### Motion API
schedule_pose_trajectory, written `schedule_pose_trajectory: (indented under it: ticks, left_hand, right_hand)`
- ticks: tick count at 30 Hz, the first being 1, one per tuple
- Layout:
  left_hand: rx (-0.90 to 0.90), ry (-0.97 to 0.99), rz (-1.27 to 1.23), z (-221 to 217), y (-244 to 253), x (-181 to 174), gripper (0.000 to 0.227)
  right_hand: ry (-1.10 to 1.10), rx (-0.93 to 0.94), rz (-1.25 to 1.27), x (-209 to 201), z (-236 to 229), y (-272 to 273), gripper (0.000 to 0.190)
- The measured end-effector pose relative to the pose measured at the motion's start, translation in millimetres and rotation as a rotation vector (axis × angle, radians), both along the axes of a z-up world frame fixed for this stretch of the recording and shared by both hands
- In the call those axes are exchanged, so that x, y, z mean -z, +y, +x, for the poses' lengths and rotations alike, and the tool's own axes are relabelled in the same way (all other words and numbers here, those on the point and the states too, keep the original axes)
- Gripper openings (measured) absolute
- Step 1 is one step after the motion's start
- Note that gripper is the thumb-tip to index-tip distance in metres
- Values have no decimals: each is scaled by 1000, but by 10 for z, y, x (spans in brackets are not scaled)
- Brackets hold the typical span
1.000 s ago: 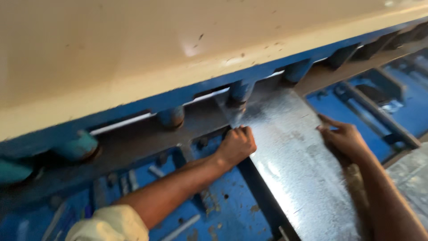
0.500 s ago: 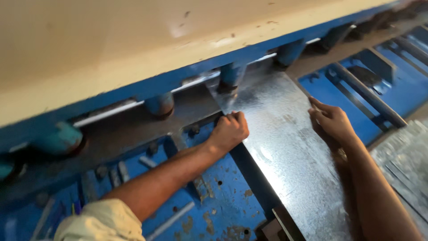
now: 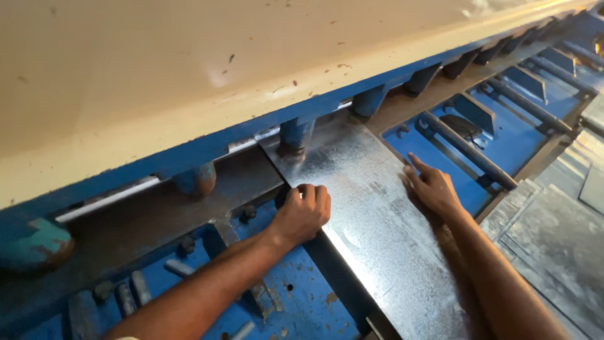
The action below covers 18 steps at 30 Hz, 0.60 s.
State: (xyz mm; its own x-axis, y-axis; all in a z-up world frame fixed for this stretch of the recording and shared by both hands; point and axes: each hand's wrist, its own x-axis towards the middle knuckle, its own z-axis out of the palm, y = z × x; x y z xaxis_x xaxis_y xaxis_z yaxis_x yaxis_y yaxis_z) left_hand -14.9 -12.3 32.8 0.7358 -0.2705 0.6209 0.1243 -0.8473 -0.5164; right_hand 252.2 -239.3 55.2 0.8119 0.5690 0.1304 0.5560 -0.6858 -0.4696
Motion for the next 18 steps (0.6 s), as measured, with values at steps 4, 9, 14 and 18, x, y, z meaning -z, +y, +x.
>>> schedule_pose_trajectory:
  ticks: [4, 9, 14, 18]
  left_hand:
    - [455, 74, 11, -51, -90, -51, 12]
    - [786, 133, 25, -77, -70, -19, 8]
    - [785, 109, 56, -80, -136, 47, 14]
    - [693, 159, 58, -10, -33, 83, 21]
  right_hand:
    - [-94, -58, -20, -87, 94, -456, 67]
    - [286, 40, -172, -120, 160, -1336, 70]
    - [381, 4, -202, 29, 108, -1612, 61]
    - [521, 69, -82, 36, 90, -1392, 60]
